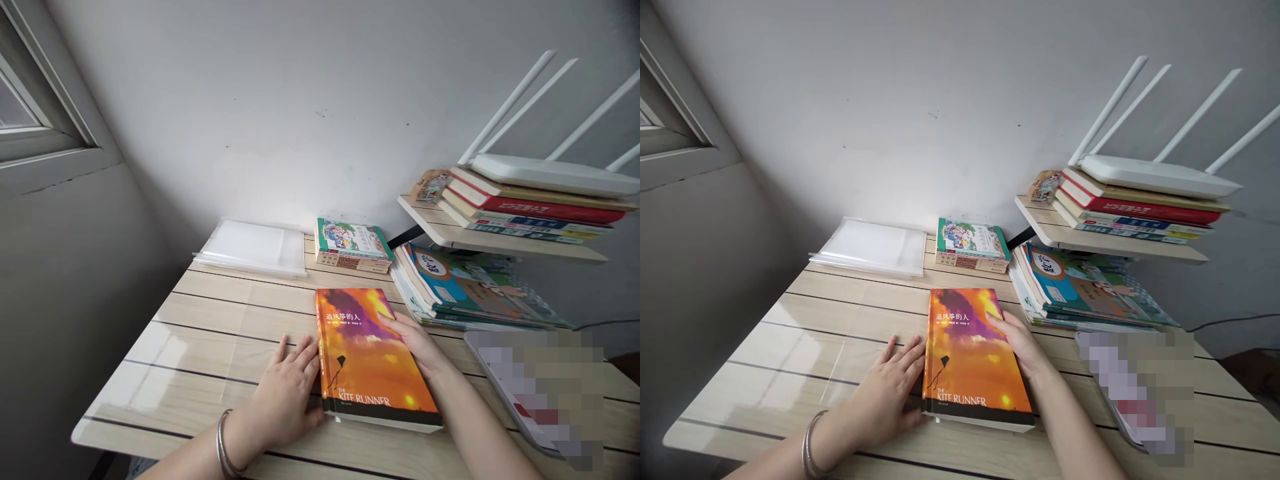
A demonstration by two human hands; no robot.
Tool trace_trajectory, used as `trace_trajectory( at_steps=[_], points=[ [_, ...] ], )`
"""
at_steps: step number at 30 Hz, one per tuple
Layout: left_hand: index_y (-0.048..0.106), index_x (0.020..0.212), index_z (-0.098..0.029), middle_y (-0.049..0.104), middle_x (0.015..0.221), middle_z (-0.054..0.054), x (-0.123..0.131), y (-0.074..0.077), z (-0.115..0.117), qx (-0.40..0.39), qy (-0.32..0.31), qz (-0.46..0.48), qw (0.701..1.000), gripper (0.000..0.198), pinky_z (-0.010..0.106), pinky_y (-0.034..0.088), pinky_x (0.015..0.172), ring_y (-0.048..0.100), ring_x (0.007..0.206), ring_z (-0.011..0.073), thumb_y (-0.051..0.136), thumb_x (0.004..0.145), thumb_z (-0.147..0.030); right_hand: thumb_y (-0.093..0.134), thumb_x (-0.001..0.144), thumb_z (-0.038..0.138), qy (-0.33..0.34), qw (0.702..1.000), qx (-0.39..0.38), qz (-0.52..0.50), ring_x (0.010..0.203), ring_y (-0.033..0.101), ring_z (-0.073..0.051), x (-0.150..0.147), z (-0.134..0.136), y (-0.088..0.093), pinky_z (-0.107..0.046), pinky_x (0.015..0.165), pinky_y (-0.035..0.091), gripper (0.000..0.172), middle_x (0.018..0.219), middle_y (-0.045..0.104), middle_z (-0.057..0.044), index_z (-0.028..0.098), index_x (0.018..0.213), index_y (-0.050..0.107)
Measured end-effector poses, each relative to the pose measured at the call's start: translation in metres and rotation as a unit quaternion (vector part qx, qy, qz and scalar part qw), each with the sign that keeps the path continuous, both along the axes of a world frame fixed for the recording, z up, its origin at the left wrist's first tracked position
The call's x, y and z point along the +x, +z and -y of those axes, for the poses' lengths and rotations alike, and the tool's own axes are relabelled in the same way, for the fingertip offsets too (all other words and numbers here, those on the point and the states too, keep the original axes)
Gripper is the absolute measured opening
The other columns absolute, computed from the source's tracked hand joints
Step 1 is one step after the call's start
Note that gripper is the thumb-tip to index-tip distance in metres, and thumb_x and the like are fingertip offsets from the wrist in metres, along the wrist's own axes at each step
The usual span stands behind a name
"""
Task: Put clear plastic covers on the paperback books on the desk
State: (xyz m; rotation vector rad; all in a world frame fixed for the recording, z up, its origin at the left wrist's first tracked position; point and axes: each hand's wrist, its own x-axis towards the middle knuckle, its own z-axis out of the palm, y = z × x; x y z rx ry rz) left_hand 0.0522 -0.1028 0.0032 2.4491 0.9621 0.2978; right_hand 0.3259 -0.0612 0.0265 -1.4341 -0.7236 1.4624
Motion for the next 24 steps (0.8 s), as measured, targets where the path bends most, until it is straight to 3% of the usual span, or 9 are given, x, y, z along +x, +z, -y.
trace_trajectory(
  at_steps=[7, 12, 20, 24],
  points=[
    [0.031, 0.139, -0.012, 0.033, 0.149, 0.019, 0.004, 0.002, 0.001, 0.013, 0.045, 0.004, 0.999, 0.078, 0.054, 0.008, 0.115, 0.024, 0.141, 0.0289, 0.06, 0.069, -0.033, 0.076, 0.065, 0.031, 0.008, 1.0, -0.004, -0.017, 0.067, 0.071, -0.024, 0.001, 0.004, -0.006, -0.032, 0.061, 0.056, 0.033, 0.081, 0.076, -0.004, 0.02, 0.094, 0.068],
    [0.018, 0.143, -0.012, 0.031, 0.15, 0.02, 0.001, 0.009, 0.001, -0.001, 0.022, 0.002, 1.0, 0.092, 0.054, 0.005, 0.116, 0.022, 0.141, 0.0294, 0.057, 0.061, -0.028, 0.076, 0.065, 0.033, -0.009, 1.0, 0.003, -0.011, 0.064, 0.071, -0.025, -0.002, 0.002, -0.01, -0.032, 0.057, 0.056, 0.034, 0.079, 0.075, -0.004, 0.019, 0.094, 0.067],
    [0.006, 0.147, -0.008, 0.006, 0.156, 0.018, 0.003, 0.014, 0.002, -0.02, -0.001, -0.037, 0.999, 0.102, 0.057, -0.001, 0.114, 0.006, 0.144, 0.0305, 0.048, 0.056, -0.022, 0.075, 0.064, 0.034, -0.018, 0.999, 0.014, 0.033, 0.067, 0.07, -0.026, -0.005, 0.005, -0.011, -0.033, 0.06, 0.055, 0.033, 0.077, 0.075, -0.004, 0.02, 0.093, 0.068],
    [0.002, 0.148, -0.006, 0.003, 0.156, 0.017, 0.004, 0.016, 0.003, -0.026, 0.004, -0.054, 0.998, 0.103, 0.055, -0.003, 0.114, 0.003, 0.144, 0.0278, 0.046, 0.056, -0.021, 0.071, 0.066, 0.041, -0.004, 0.988, 0.052, 0.146, 0.079, 0.069, -0.027, -0.005, 0.005, -0.013, -0.034, 0.069, 0.053, 0.033, 0.081, 0.074, -0.004, 0.021, 0.092, 0.067]
  ],
)
